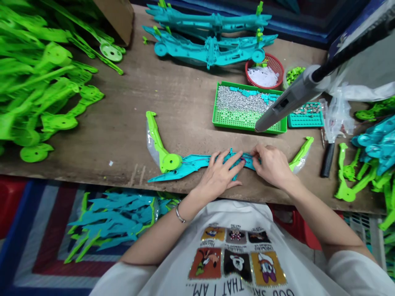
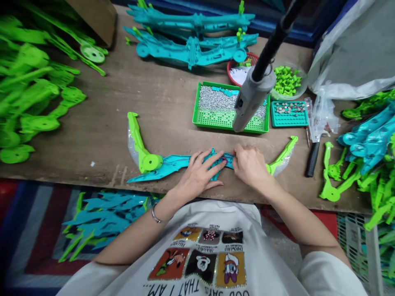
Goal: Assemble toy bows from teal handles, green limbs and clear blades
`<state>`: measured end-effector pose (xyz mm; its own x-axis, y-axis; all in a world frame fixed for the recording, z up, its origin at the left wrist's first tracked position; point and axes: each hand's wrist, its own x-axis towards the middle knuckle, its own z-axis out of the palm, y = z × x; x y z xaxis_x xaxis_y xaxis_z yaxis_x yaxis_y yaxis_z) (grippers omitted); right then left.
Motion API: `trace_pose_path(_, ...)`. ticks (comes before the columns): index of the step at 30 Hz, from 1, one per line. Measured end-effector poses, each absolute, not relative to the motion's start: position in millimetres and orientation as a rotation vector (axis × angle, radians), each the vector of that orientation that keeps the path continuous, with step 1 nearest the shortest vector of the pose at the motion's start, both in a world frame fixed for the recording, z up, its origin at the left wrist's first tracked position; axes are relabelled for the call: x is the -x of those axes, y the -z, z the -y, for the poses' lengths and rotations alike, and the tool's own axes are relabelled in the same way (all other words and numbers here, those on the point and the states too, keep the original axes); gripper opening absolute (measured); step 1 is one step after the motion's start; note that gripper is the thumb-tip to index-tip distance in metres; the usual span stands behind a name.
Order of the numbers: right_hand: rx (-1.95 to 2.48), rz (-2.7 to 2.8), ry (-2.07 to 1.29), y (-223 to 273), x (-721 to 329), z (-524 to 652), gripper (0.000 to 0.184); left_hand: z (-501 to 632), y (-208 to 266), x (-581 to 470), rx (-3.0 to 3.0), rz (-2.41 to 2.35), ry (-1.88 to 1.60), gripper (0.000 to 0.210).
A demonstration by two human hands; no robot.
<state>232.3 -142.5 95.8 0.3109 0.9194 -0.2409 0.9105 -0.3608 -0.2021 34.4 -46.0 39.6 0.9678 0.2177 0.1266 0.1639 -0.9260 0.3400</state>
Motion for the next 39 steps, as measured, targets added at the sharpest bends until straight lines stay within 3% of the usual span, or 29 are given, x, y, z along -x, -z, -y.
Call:
trace_pose_path(26,2.306,1.721,-0.503,-91,-255,182,0.028,47,-44,-35,-2.776,-0.297,-0.211,0.065)
trace_pose_path(39,2.16,1.807,-0.057,-77,-240,221,0.023,46,-44,-35,-2.789,-0.291,-0.198,0.064)
